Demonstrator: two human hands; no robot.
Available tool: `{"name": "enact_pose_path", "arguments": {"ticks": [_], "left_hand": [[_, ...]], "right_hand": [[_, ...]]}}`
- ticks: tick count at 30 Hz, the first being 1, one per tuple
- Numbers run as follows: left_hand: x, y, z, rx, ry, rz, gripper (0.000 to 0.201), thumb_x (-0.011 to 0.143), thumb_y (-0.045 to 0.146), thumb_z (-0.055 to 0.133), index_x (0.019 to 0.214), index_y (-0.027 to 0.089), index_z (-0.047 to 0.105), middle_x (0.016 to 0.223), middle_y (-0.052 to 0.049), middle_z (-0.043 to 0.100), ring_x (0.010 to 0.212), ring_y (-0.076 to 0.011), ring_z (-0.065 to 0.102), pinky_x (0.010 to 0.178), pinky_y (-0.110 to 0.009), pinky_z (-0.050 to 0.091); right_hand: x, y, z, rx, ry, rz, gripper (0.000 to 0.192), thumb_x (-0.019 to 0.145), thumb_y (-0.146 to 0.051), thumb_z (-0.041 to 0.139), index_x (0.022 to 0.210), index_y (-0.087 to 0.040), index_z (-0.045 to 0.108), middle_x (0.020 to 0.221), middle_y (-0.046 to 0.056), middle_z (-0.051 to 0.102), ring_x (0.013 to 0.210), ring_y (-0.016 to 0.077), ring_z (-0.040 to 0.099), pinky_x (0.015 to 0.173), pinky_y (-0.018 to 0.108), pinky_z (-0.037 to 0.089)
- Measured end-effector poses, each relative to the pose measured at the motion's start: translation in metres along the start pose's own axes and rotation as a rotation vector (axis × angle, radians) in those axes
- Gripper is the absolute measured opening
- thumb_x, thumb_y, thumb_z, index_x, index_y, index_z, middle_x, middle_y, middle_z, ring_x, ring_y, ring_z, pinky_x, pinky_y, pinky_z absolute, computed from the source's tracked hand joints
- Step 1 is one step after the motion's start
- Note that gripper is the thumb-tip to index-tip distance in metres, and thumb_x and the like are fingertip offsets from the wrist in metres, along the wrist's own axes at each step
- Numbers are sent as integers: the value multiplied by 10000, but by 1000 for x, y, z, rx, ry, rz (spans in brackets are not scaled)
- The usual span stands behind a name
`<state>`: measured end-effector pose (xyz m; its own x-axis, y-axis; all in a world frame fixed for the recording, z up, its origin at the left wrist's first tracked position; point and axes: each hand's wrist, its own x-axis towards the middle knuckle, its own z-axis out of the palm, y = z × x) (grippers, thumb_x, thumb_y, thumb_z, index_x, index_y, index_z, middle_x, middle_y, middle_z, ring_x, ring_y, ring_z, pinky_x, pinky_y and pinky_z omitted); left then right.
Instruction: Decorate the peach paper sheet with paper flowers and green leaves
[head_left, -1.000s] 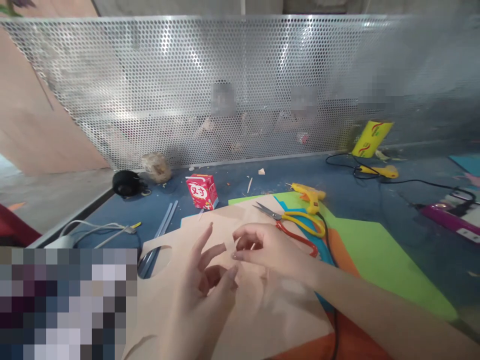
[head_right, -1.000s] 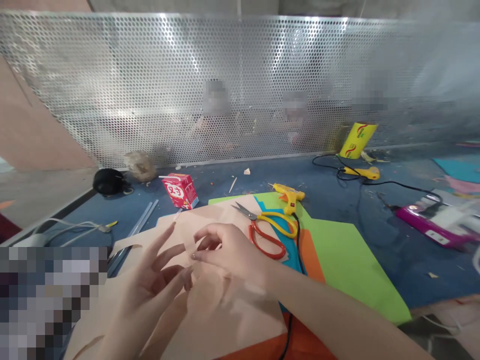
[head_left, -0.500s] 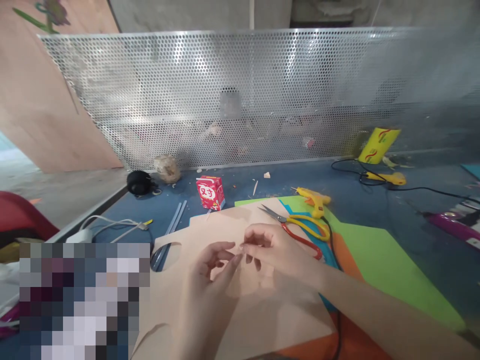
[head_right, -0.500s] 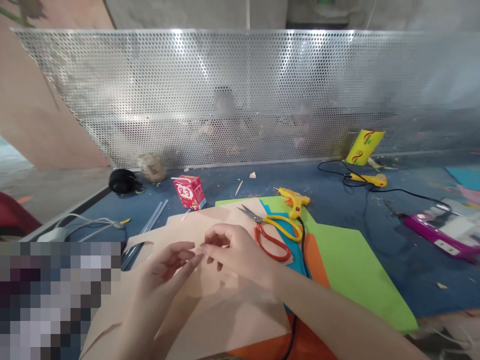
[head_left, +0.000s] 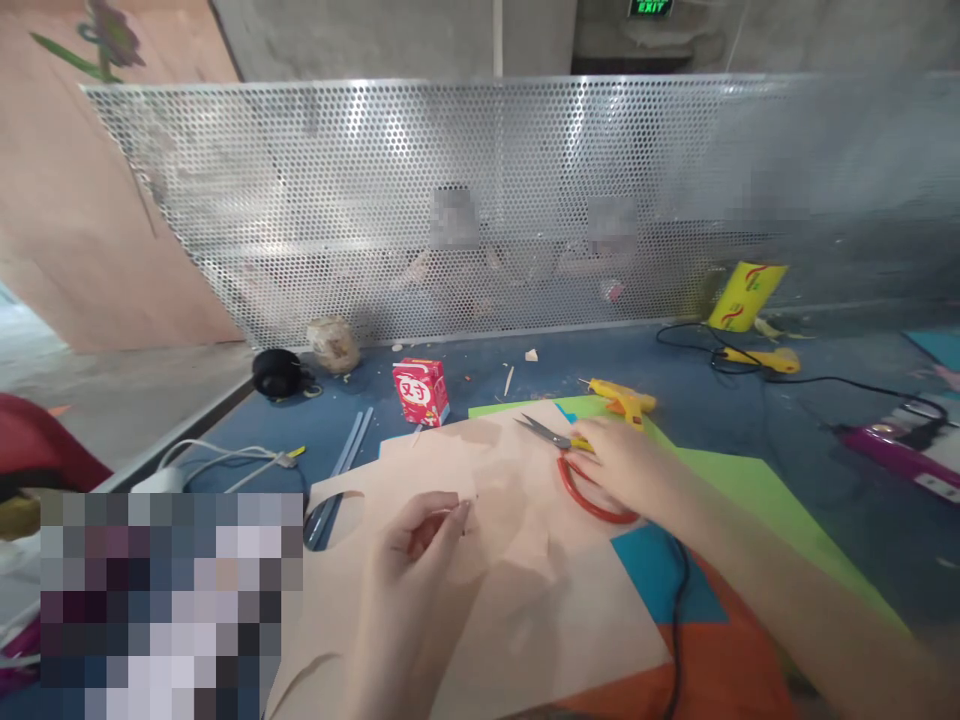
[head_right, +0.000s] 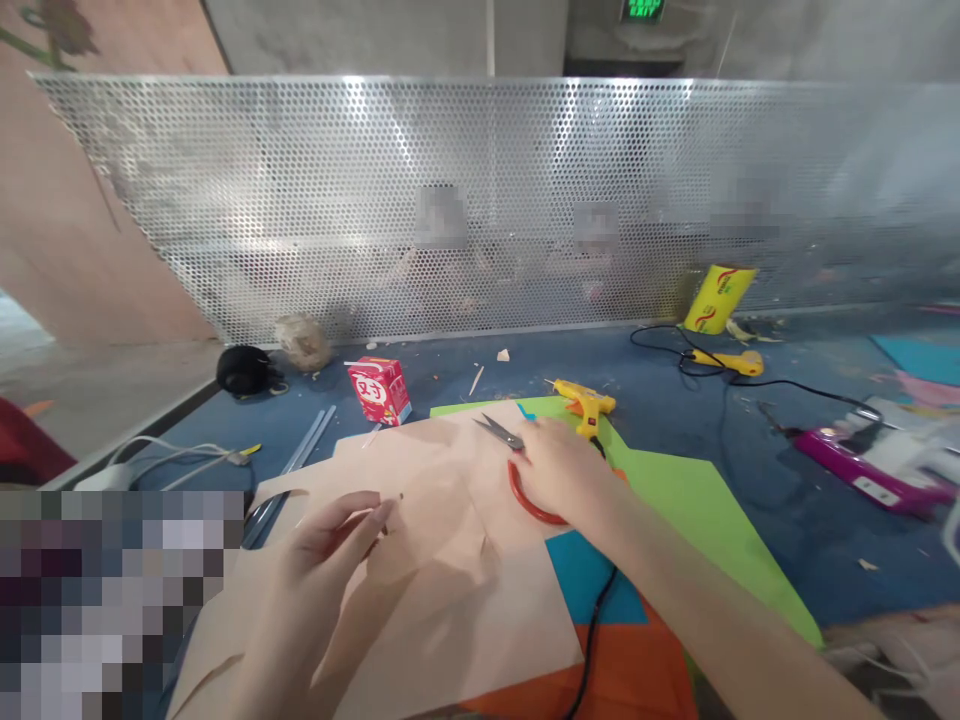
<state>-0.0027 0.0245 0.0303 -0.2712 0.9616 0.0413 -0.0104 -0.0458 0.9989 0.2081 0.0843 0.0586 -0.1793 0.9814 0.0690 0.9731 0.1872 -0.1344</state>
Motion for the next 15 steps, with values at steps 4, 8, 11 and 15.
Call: {"name": "enact_pose_path", "arguments": {"ticks": [4, 8, 11, 15], "left_hand": [[-2, 2, 2, -43, -20, -23, 216, 664, 378, 686, 694, 172, 631, 600, 5, 637, 589, -126, 599, 526, -184, 423], [-2, 2, 4, -77, -41, 4, 223, 668, 381, 684, 690, 169, 619, 626, -7, 653, 657, -157, 637, 593, -212, 464], [-4, 3, 4, -96, -20, 30, 215, 661, 343, 686, 782, 174, 629, 610, 3, 651, 638, -150, 626, 601, -225, 477], [-8, 6, 5, -109, 33, 24, 207, 672, 294, 666, 836, 176, 625, 585, 22, 629, 577, -129, 605, 507, -203, 451]], "right_hand": [[-3, 17, 15, -100, -83, 65, 221, 813, -277, 498, 829, -113, 646, 814, 187, 655, 779, 329, 637, 614, 356, 429], [3, 18, 21, -75, -86, 76, 365, 851, -402, 426, 861, -91, 616, 840, 206, 653, 777, 323, 642, 581, 332, 410], [12, 19, 21, 0, -96, 114, 388, 795, -462, 499, 898, -96, 574, 807, 179, 662, 714, 292, 643, 516, 295, 383], [4, 21, 12, 124, -80, 146, 374, 827, -500, 436, 891, -143, 524, 841, 139, 668, 730, 251, 640, 541, 279, 407]]}}
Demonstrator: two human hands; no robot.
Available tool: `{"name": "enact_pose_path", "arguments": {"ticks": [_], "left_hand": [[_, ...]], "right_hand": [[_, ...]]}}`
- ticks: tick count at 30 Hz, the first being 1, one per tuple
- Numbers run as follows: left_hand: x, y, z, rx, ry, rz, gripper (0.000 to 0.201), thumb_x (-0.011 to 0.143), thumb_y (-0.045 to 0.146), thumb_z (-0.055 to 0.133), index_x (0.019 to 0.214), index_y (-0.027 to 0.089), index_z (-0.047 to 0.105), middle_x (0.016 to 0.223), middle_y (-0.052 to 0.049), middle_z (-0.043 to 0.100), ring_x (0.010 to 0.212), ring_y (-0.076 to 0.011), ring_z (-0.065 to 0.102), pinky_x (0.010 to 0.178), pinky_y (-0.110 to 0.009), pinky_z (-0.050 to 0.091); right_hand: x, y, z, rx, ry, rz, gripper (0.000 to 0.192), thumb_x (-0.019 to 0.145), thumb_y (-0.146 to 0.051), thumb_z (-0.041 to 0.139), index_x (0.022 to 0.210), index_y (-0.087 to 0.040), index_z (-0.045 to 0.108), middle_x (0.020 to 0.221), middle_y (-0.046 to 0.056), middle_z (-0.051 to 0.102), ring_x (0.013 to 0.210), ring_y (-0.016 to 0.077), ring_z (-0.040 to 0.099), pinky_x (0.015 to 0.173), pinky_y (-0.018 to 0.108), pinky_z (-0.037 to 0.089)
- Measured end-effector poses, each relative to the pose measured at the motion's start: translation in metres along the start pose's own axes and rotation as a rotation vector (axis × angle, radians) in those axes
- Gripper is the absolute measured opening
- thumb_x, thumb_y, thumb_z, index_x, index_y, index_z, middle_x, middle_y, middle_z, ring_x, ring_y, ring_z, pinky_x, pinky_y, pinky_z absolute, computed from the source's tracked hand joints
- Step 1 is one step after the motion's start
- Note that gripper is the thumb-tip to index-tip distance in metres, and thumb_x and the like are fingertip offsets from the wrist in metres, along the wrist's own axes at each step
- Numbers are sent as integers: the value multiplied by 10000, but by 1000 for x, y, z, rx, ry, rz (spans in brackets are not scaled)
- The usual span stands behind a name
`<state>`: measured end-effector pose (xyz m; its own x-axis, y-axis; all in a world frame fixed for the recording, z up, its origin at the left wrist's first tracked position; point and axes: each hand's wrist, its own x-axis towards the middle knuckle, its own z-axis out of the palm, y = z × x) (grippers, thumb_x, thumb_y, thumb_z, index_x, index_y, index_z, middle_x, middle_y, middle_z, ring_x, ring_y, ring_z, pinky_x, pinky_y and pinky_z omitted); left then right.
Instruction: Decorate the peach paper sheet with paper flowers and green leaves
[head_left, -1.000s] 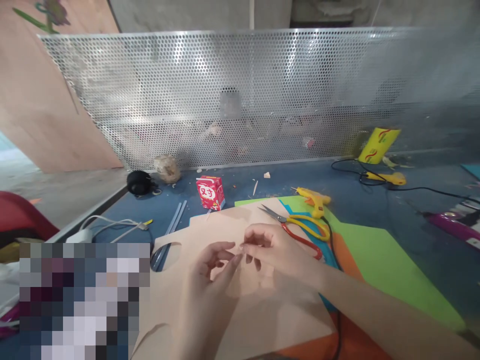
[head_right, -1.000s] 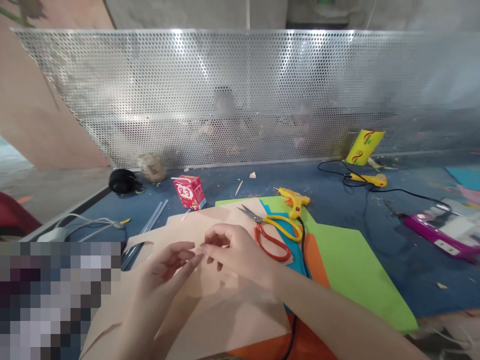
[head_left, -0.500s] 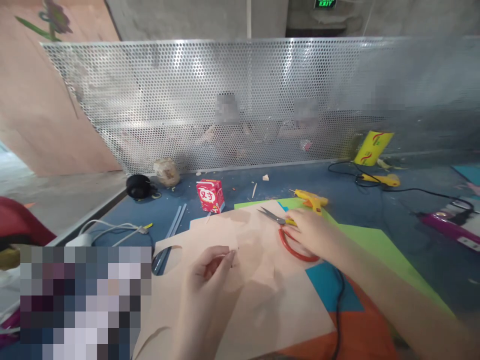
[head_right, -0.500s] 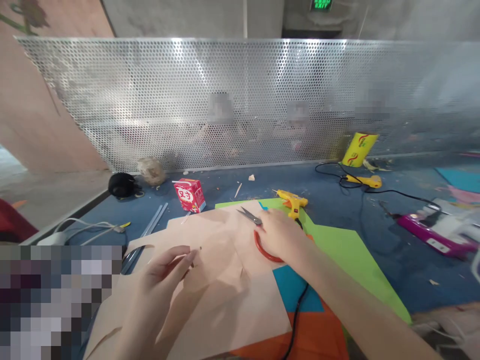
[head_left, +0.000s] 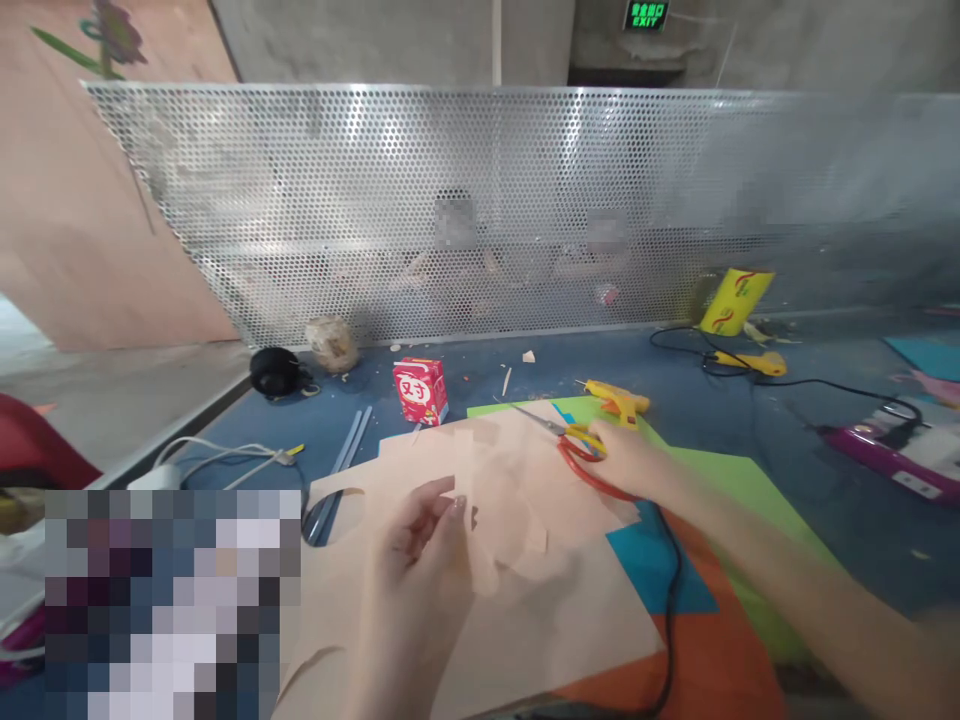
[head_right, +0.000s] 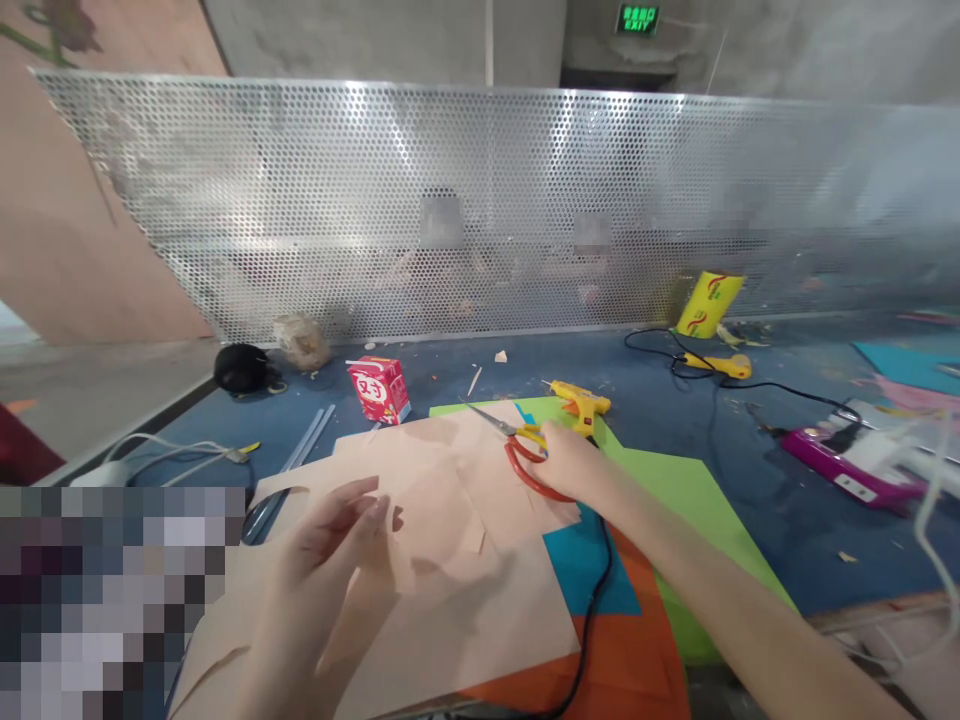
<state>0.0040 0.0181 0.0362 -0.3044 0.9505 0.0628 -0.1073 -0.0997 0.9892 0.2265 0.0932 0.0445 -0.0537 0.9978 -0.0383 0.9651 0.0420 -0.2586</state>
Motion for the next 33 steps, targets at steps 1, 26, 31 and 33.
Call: {"name": "enact_pose_path", "arguments": {"ticks": [1, 26, 31, 33], "left_hand": [[0, 0, 0, -2, 14, -5, 204, 672, 286, 665, 837, 173, 628, 589, 21, 629, 579, -130, 607, 501, -201, 449], [8, -10, -13, 56, 23, -3, 203, 650, 364, 708, 718, 173, 691, 568, 5, 627, 614, -125, 607, 581, -188, 483], [5, -6, -9, 64, 5, -6, 186, 653, 349, 701, 701, 170, 694, 520, 18, 582, 584, -115, 581, 572, -182, 462], [3, -3, -6, 43, 27, -15, 164, 654, 334, 695, 682, 172, 689, 530, 22, 587, 571, -95, 557, 568, -166, 443]], "right_hand": [[-7, 0, -5, 39, -5, -17, 375, 831, -523, 426, 890, -163, 512, 860, 113, 669, 752, 231, 639, 571, 270, 423], [-71, -33, -44, 149, -386, -87, 294, 699, -512, 583, 905, -308, 531, 595, -5, 576, 537, 196, 553, 437, 242, 285], [-70, -34, -41, 181, -393, -120, 313, 689, -554, 584, 824, -284, 504, 670, 2, 582, 562, 185, 539, 464, 250, 314], [-69, -33, -38, 201, -370, -144, 327, 681, -563, 595, 819, -278, 514, 749, 17, 614, 585, 193, 552, 477, 262, 327]]}}
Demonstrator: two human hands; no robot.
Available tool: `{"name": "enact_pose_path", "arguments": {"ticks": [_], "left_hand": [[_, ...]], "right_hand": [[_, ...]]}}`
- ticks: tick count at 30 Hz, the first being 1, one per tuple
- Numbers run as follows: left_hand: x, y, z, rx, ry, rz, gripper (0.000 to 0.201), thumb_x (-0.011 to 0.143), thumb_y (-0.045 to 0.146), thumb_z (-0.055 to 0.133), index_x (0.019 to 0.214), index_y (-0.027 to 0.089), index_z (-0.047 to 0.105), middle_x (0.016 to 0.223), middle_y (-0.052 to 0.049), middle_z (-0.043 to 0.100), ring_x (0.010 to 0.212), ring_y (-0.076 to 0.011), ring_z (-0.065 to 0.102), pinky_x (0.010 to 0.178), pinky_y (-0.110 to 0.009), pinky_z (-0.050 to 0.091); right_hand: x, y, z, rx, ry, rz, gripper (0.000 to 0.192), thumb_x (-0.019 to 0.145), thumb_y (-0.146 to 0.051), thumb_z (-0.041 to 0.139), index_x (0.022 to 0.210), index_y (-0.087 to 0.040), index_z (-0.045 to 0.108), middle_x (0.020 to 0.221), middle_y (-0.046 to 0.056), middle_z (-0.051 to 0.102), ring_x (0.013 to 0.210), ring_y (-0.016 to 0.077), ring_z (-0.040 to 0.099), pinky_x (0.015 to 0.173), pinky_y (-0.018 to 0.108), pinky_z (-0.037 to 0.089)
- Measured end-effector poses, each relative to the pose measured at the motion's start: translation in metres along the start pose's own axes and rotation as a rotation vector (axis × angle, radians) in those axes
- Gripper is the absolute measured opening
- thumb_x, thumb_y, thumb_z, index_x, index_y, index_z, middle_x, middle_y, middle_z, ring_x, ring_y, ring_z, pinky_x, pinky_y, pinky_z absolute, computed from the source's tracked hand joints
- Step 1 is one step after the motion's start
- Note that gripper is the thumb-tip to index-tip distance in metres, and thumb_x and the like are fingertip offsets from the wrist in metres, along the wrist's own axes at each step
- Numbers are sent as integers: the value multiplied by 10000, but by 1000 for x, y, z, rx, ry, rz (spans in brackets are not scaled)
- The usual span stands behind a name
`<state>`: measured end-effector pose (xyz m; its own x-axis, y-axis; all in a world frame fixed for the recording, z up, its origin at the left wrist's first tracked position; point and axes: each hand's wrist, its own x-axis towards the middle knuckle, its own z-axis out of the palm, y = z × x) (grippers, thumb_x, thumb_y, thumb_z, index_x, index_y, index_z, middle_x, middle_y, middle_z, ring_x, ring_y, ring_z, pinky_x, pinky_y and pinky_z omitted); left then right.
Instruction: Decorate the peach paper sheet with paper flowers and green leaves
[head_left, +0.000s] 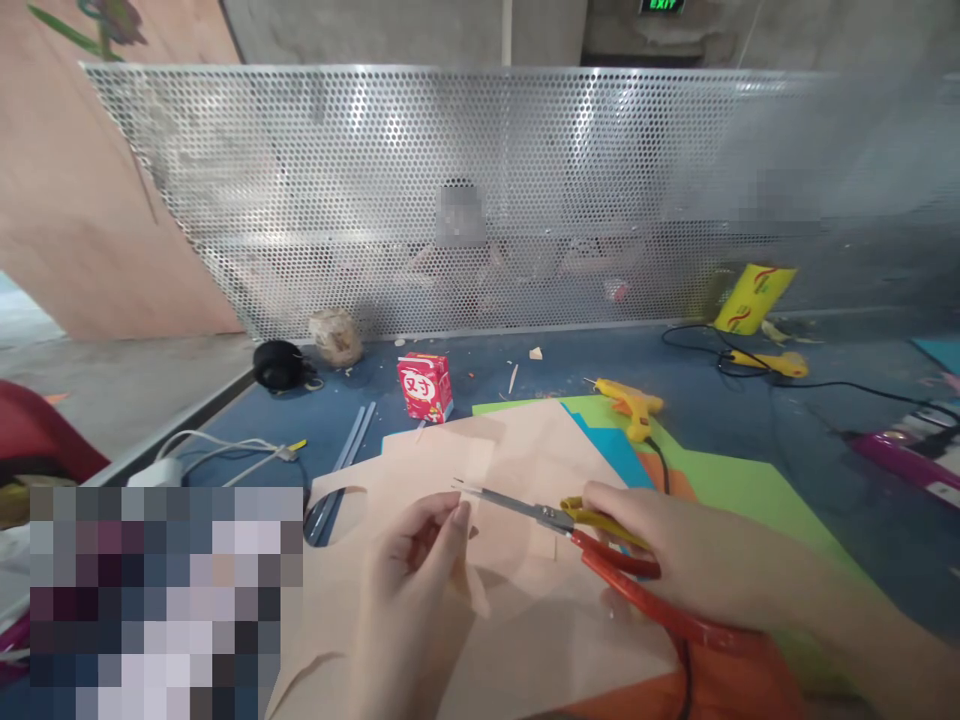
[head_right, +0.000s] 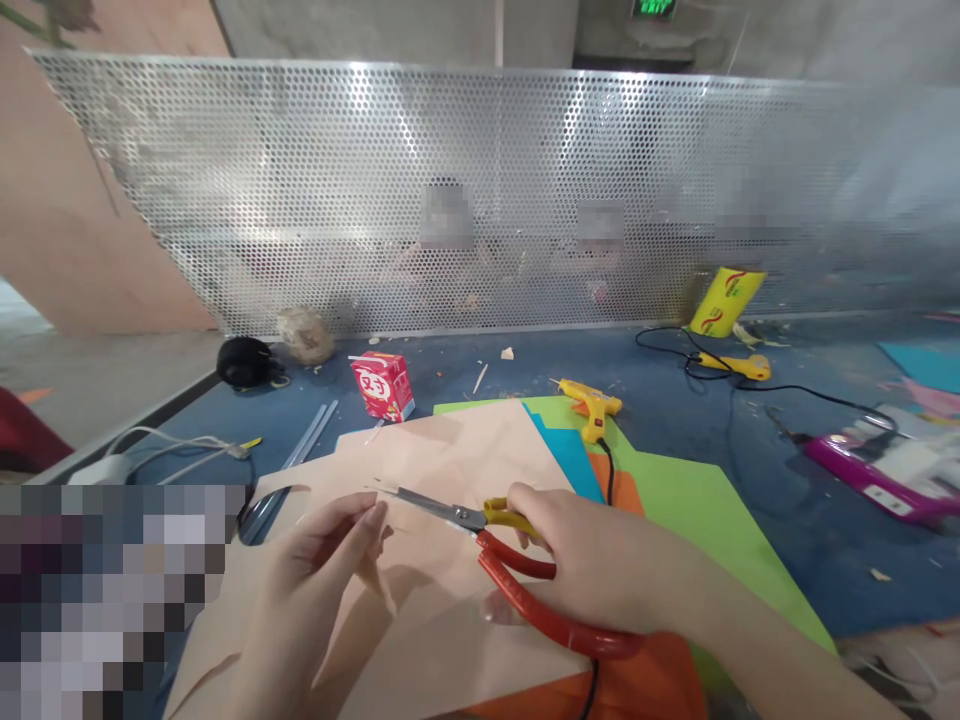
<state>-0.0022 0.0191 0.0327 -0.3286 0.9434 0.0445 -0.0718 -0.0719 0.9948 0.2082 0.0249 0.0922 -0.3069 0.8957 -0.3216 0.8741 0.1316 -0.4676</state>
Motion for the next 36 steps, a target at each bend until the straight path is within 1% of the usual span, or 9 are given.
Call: {"name": "enact_pose_path", "arguments": {"ticks": [7, 12, 17, 23, 26, 28, 30, 33, 36], "left_hand": [[-2, 2, 2, -30, -30, -51, 188, 641, 348, 704, 648, 162, 672, 509, 34, 560, 523, -68, 503, 544, -152, 428], [2, -4, -2, -24, -46, -25, 208, 630, 368, 715, 665, 165, 686, 542, 11, 607, 553, -88, 544, 529, -152, 436], [5, -6, -4, -7, -101, -33, 203, 641, 366, 712, 694, 172, 695, 554, 6, 615, 572, -103, 564, 532, -164, 447], [2, -3, 3, -35, -40, -51, 193, 623, 341, 711, 653, 153, 684, 567, -10, 631, 563, -105, 566, 510, -164, 430], [3, -2, 2, -42, -30, -52, 247, 619, 367, 711, 739, 154, 680, 527, -1, 618, 525, -113, 556, 482, -181, 426], [4, -2, 0, -45, -33, -44, 334, 646, 371, 696, 914, 175, 655, 518, 18, 612, 541, -120, 567, 514, -191, 445], [4, -1, -3, -45, -40, -22, 388, 661, 366, 694, 1001, 192, 624, 514, 32, 606, 569, -125, 586, 564, -199, 464], [5, -2, -5, -37, -18, -4, 266, 673, 368, 690, 863, 182, 679, 573, 12, 640, 573, -112, 599, 582, -188, 470], [7, -7, -7, -41, 26, -24, 272, 679, 393, 685, 873, 205, 716, 793, -33, 722, 741, -135, 651, 658, -186, 488]], "right_hand": [[1, 2, 4, 85, 46, -69, 355, 634, -515, 673, 874, -268, 587, 920, 65, 660, 733, 255, 611, 506, 278, 363], [-3, 0, 2, 126, 48, -80, 303, 674, -445, 662, 881, -231, 607, 883, 61, 664, 687, 218, 622, 494, 245, 358], [-1, -5, 0, 124, -2, -26, 173, 730, -395, 601, 776, -228, 596, 762, 20, 663, 556, 159, 577, 438, 222, 305], [6, 1, 12, 163, -18, -57, 124, 786, -340, 521, 739, -245, 586, 794, -12, 678, 542, 127, 571, 467, 211, 324], [18, 8, 17, 51, 132, -1, 210, 774, -439, 533, 830, -244, 588, 819, 35, 679, 653, 194, 616, 474, 230, 325], [32, 15, 17, -93, 269, 112, 329, 782, -518, 488, 877, -217, 581, 783, 76, 672, 650, 235, 623, 465, 254, 322], [48, 22, 17, -229, 354, 215, 349, 784, -496, 489, 865, -167, 574, 720, 111, 660, 620, 265, 623, 463, 282, 334], [63, 23, 15, -298, 407, 163, 303, 817, -389, 492, 905, -113, 582, 865, 173, 657, 791, 299, 633, 593, 328, 425], [61, 5, 17, -290, 539, -62, 266, 837, -320, 496, 949, -99, 593, 1036, 195, 610, 1021, 307, 556, 824, 385, 415]]}}
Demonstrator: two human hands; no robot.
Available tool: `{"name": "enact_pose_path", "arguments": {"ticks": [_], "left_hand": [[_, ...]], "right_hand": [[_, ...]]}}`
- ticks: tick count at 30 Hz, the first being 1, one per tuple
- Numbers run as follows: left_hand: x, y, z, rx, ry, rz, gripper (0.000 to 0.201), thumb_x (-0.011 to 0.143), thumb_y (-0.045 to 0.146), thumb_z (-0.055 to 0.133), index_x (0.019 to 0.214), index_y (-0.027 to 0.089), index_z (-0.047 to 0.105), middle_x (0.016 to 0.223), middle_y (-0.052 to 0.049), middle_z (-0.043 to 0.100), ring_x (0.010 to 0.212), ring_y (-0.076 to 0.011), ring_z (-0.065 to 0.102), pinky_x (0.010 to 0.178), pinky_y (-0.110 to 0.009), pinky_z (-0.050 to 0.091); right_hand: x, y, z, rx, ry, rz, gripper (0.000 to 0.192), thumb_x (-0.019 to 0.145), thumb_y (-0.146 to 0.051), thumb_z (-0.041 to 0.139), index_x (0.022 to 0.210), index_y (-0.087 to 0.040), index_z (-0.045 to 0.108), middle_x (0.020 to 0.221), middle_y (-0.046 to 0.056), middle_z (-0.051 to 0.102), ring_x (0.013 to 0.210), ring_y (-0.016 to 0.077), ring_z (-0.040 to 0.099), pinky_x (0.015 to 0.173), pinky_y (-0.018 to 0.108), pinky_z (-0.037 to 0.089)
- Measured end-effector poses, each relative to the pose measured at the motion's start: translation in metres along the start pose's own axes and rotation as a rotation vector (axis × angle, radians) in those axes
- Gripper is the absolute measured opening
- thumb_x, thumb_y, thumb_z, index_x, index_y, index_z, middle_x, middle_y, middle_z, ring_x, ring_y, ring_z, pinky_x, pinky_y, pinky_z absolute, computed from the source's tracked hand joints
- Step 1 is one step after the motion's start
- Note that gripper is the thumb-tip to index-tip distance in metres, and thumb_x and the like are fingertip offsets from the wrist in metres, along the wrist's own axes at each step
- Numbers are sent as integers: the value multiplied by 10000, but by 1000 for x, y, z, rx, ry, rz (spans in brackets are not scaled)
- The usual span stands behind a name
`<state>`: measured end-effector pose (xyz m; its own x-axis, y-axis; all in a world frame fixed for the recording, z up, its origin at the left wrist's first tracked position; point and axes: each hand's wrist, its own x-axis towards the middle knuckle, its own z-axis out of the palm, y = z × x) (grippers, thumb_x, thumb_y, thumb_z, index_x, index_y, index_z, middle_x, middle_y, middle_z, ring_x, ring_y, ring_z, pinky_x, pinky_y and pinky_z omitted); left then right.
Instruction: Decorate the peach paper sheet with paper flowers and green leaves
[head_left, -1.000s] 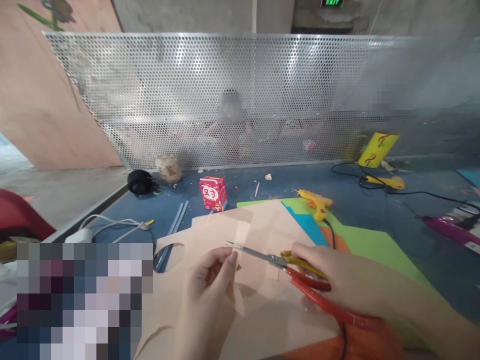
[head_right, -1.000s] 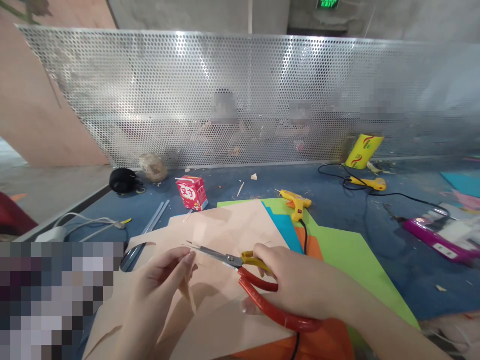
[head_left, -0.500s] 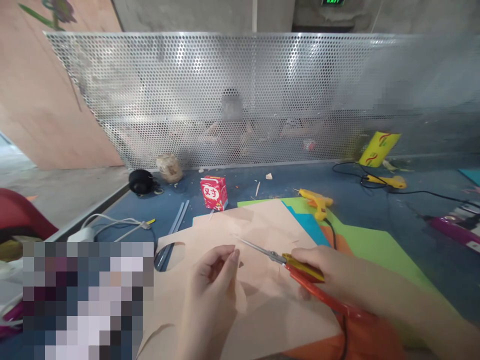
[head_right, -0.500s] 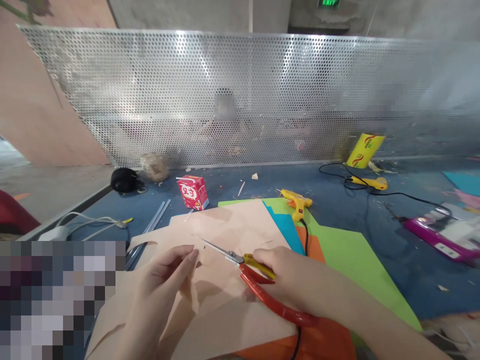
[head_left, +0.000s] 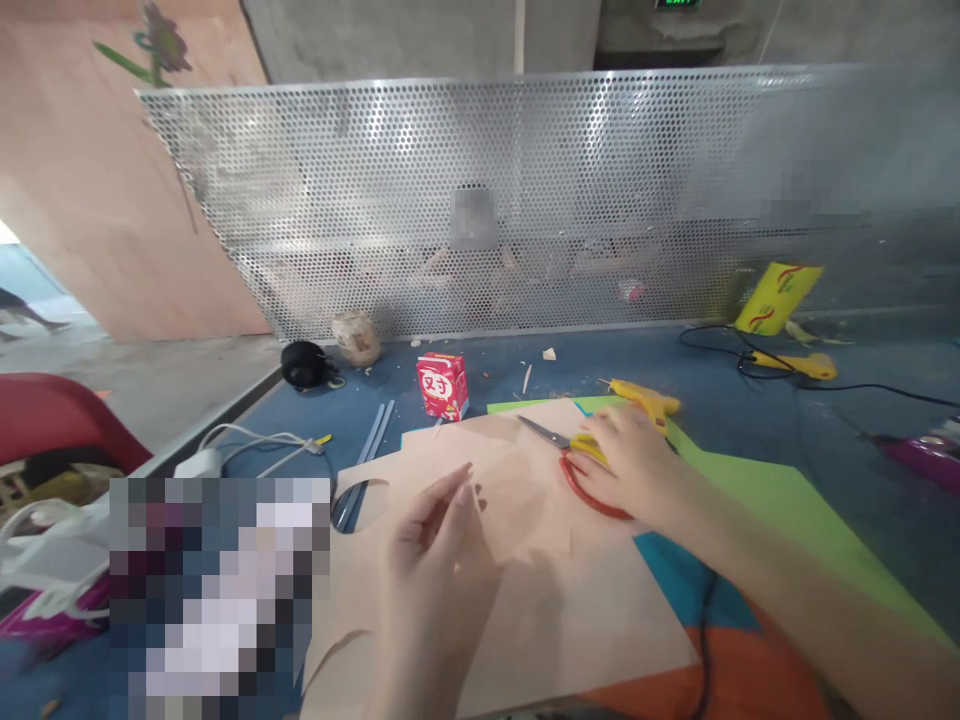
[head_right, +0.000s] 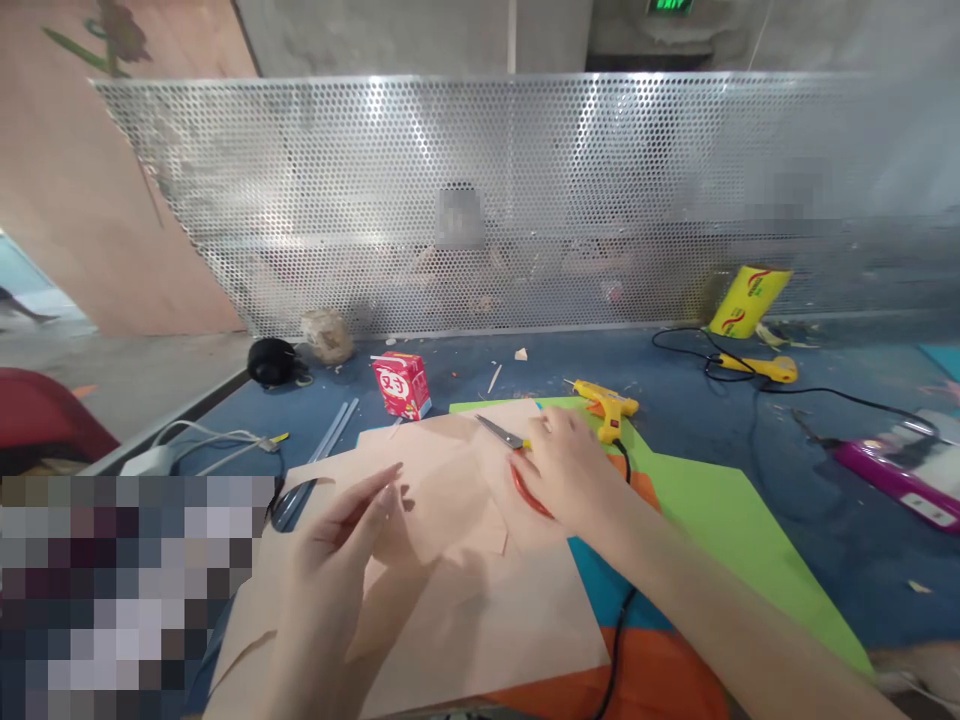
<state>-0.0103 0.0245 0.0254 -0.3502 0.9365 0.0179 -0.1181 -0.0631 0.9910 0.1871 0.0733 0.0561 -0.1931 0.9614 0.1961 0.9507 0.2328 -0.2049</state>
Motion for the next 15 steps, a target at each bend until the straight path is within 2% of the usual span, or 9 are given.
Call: {"name": "enact_pose_path", "arguments": {"ticks": [2, 4, 5, 8, 10, 13, 15], "left_hand": [[3, -4, -3, -25, 23, -12, 329, 681, 416, 682, 955, 235, 710, 978, -44, 717, 943, -170, 632, 764, -203, 484], [6, -8, -6, -70, 8, -29, 371, 680, 429, 682, 998, 240, 700, 1058, -50, 695, 1021, -193, 601, 802, -220, 478], [7, -10, -7, -97, -10, -38, 390, 679, 429, 682, 1015, 230, 695, 1044, -57, 696, 1001, -198, 607, 784, -225, 485], [7, -13, -6, -174, -61, -41, 418, 677, 378, 687, 1049, 188, 676, 975, -78, 703, 916, -203, 630, 725, -243, 505], [5, -14, -3, -143, -50, 38, 374, 705, 344, 648, 1031, 162, 670, 990, -97, 692, 930, -215, 625, 726, -262, 508], [4, -13, 1, -47, 4, 180, 325, 708, 331, 632, 986, 163, 646, 989, -104, 660, 869, -199, 620, 662, -261, 509], [5, -12, -1, -6, 88, 260, 362, 664, 287, 687, 1004, 202, 600, 1023, -81, 608, 824, -166, 595, 619, -240, 499]], "right_hand": [[-6, -20, -5, 233, 31, -217, 269, 809, -333, 552, 998, -148, 598, 1033, 124, 626, 999, 254, 566, 839, 357, 422], [-11, -39, -8, 447, -33, -284, 296, 774, -340, 601, 1028, -189, 596, 952, 61, 652, 814, 184, 607, 690, 290, 456], [-12, -46, -8, 492, -58, -313, 242, 775, -297, 597, 999, -207, 610, 929, 40, 657, 787, 169, 603, 655, 274, 446], [-7, -56, -7, 637, -135, -343, 104, 798, -197, 543, 831, -218, 640, 819, -7, 660, 711, 125, 575, 601, 238, 416], [-1, -54, -4, 744, -144, -326, 94, 782, -179, 553, 762, -211, 638, 753, -21, 648, 668, 109, 549, 589, 226, 411], [6, -47, 1, 841, -151, -282, 61, 747, -177, 582, 739, -201, 637, 697, -24, 619, 625, 101, 514, 565, 223, 400], [6, -43, 4, 900, -213, -251, 34, 740, -206, 596, 740, -187, 624, 680, -24, 596, 604, 96, 495, 549, 221, 391]]}}
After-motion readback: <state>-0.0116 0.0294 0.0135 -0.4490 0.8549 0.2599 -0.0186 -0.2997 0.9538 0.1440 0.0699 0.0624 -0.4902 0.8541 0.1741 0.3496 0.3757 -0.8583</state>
